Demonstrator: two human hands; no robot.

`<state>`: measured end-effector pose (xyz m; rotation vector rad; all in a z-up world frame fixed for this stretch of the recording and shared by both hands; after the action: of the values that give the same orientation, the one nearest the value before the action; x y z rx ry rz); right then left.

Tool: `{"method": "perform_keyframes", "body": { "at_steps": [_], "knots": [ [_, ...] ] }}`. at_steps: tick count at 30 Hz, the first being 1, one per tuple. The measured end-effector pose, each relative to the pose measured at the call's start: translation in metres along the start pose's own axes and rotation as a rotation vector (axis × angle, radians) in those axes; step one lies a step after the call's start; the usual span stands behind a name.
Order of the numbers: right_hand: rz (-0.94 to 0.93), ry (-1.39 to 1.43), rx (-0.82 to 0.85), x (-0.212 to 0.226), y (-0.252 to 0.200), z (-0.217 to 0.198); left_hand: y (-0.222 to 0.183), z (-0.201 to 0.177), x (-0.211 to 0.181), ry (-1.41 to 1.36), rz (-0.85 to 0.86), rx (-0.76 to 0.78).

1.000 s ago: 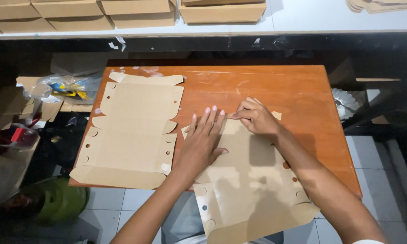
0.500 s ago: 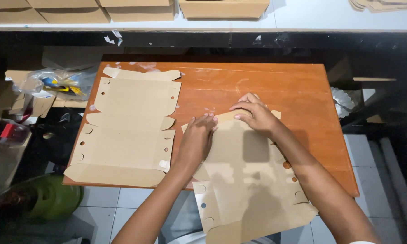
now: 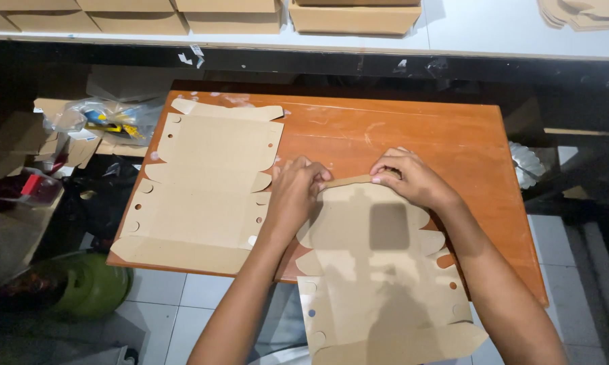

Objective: The person assembles two flat cardboard box blanks into finished boxes by hand. They fold the side flaps, interlock the tabs into slots, and press the seams to form each box, then place the completed boxes on a nearby shelf.

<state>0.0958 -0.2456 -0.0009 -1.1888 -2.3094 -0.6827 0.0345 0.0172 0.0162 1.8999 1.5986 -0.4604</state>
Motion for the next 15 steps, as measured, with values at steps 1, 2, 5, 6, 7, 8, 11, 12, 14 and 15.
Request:
{"method": "perform_keyframes", "body": {
  "at_steps": [1, 2, 5, 6, 7, 8, 11, 12, 14, 15],
  "knots": [
    [0.008, 0.003, -0.001, -0.001, -0.002, -0.004, 0.002, -0.004, -0.001, 0.000, 0.001, 0.009],
    [0.037, 0.052, 0.005, -0.002, -0.004, -0.007, 0.004, -0.008, -0.001, 0.001, -0.005, 0.002],
    [0.090, 0.037, 0.040, -0.008, -0.006, -0.006, 0.008, -0.008, -0.003, 0.018, -0.067, 0.082],
    [0.109, -0.027, 0.071, -0.011, -0.004, -0.004, 0.009, -0.007, -0.004, 0.036, -0.124, 0.164],
    [0.108, -0.028, 0.068, -0.012, -0.005, -0.001, 0.009, -0.001, 0.002, 0.037, -0.122, 0.162],
    [0.112, -0.028, 0.083, -0.015, -0.005, 0.002, 0.010, 0.006, 0.008, 0.035, -0.147, 0.202],
    [0.116, -0.022, 0.091, -0.014, -0.006, 0.002, 0.016, 0.009, 0.013, 0.020, -0.165, 0.311],
    [0.113, -0.014, 0.092, -0.012, -0.007, 0.003, 0.017, 0.008, 0.014, 0.005, -0.168, 0.378],
    [0.108, -0.024, 0.107, -0.006, -0.007, -0.002, 0.012, -0.014, -0.003, -0.078, -0.149, 0.420],
    [0.104, -0.035, 0.119, -0.003, -0.007, -0.005, 0.010, -0.025, -0.012, -0.161, -0.127, 0.461]
  ]
}}
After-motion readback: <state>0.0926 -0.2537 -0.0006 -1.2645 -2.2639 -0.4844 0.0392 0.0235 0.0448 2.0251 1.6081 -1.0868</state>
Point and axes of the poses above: each hand's wrist, its own y-axis towards the middle knuckle, its own z-axis out of the palm, x = y × z, the point moved 1 cm from there along y, towards the middle knuckle, and after that the axes turned 7 degrees about -x, right-handed, at the moved point
